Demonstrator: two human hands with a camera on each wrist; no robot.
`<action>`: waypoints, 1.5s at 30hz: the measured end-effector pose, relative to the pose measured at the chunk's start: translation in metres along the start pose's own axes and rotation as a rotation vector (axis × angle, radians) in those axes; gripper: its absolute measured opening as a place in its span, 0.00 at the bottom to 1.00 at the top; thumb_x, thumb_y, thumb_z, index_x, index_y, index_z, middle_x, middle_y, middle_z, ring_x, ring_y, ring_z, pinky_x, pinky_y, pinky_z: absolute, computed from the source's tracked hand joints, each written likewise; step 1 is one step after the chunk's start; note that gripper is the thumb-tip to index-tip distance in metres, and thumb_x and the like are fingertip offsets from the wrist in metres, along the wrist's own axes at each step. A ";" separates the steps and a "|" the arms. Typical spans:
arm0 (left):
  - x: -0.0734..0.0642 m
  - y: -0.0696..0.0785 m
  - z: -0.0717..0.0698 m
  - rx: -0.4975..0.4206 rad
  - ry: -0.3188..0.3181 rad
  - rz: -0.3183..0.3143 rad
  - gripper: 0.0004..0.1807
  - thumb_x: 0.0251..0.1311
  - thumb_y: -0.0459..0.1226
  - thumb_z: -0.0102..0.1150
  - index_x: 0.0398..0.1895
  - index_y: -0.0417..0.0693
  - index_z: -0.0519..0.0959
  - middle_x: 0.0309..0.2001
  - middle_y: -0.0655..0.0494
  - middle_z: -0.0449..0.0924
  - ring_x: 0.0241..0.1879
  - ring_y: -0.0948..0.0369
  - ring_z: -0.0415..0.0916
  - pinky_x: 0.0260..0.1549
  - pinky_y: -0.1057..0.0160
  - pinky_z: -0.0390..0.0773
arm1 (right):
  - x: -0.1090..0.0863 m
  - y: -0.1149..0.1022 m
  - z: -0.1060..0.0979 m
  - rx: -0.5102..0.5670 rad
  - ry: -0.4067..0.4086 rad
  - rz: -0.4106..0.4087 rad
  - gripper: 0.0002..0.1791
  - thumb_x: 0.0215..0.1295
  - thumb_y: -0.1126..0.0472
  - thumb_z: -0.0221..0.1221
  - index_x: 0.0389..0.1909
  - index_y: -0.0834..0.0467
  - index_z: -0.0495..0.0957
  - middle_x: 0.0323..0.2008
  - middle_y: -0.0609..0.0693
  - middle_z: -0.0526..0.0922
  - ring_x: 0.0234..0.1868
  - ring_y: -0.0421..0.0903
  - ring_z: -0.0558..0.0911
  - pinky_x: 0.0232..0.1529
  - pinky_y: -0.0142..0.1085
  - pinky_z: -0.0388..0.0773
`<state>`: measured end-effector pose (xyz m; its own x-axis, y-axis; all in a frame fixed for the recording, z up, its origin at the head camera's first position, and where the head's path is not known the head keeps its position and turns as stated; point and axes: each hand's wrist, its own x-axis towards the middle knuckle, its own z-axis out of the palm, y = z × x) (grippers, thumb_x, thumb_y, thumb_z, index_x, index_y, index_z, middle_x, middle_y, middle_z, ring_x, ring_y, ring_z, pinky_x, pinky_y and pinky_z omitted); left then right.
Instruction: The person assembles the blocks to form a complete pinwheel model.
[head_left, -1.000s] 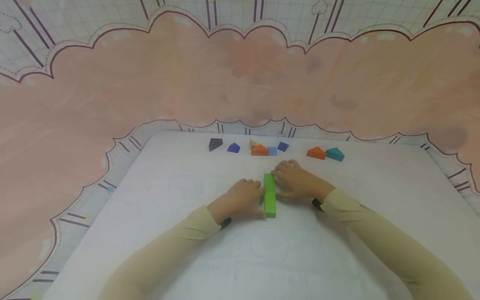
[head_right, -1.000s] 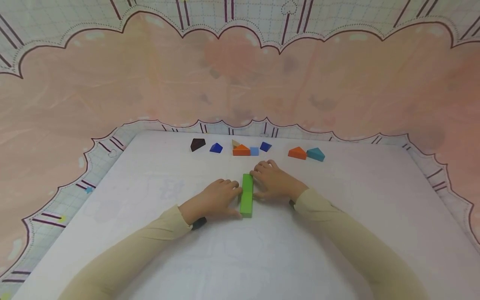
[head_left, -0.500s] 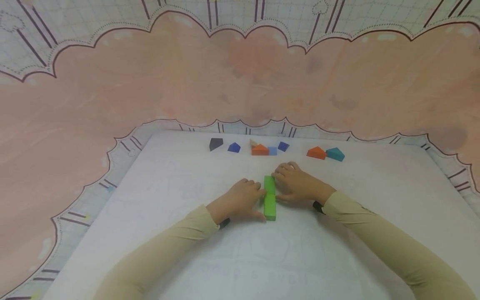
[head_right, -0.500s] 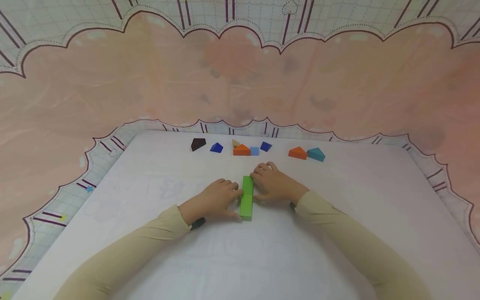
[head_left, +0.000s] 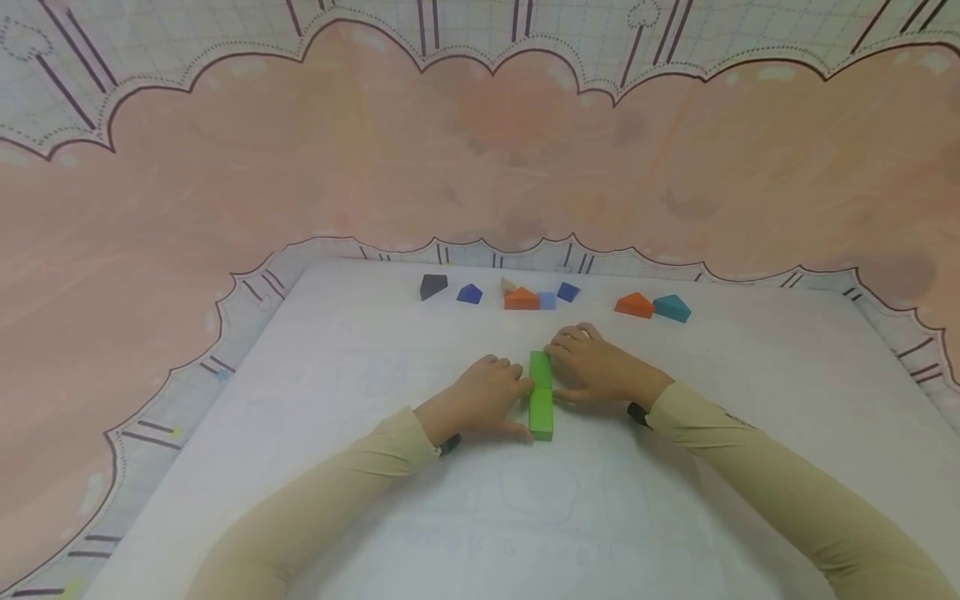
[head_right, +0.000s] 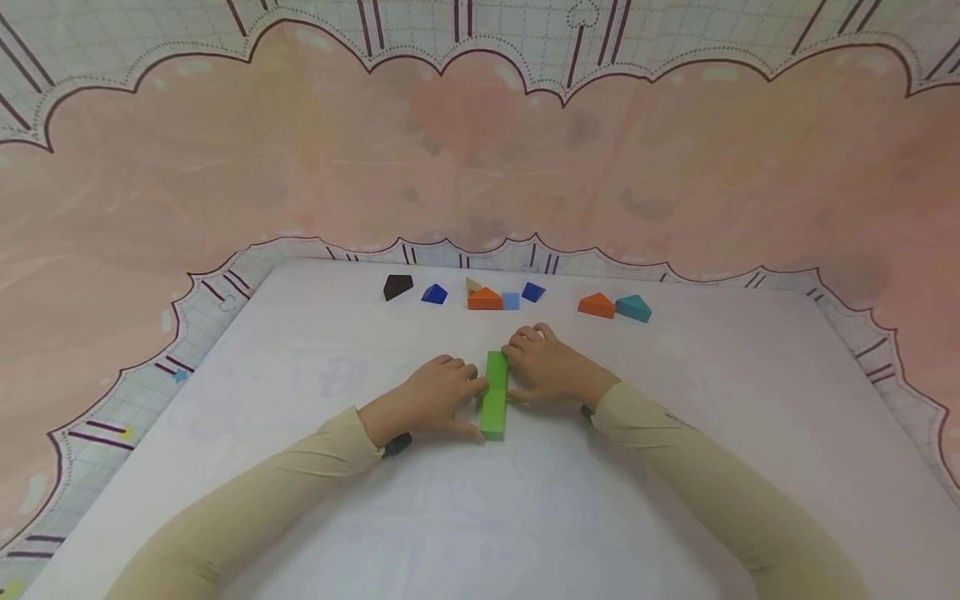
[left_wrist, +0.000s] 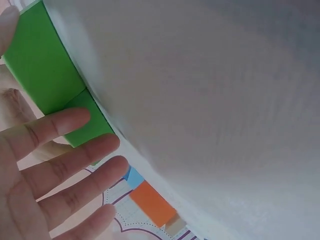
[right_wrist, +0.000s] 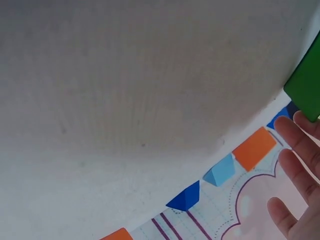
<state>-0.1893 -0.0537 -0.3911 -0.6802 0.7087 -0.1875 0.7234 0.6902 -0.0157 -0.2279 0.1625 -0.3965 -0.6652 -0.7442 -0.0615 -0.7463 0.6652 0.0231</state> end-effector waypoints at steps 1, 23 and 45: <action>0.000 0.000 0.000 0.000 -0.005 0.000 0.39 0.48 0.68 0.54 0.58 0.55 0.71 0.49 0.56 0.76 0.49 0.59 0.71 0.57 0.57 0.69 | 0.000 0.000 0.000 -0.002 -0.002 0.001 0.36 0.60 0.39 0.55 0.61 0.60 0.68 0.58 0.55 0.74 0.64 0.55 0.67 0.67 0.56 0.57; -0.002 0.003 -0.006 0.032 -0.030 0.029 0.40 0.50 0.67 0.55 0.59 0.52 0.71 0.50 0.55 0.77 0.50 0.58 0.73 0.57 0.57 0.69 | -0.002 -0.001 -0.001 -0.001 0.001 -0.006 0.36 0.60 0.38 0.55 0.61 0.59 0.68 0.58 0.55 0.74 0.64 0.54 0.68 0.67 0.55 0.58; 0.013 -0.009 -0.003 0.121 0.123 0.093 0.28 0.60 0.61 0.48 0.56 0.56 0.70 0.51 0.54 0.76 0.50 0.57 0.73 0.55 0.56 0.70 | 0.018 0.069 -0.020 -0.031 0.066 0.135 0.26 0.64 0.51 0.54 0.59 0.61 0.69 0.56 0.63 0.73 0.63 0.63 0.65 0.66 0.60 0.53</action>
<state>-0.2050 -0.0500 -0.3903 -0.6134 0.7865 -0.0727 0.7880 0.6033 -0.1227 -0.2922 0.1936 -0.3762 -0.7586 -0.6515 0.0095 -0.6500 0.7578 0.0577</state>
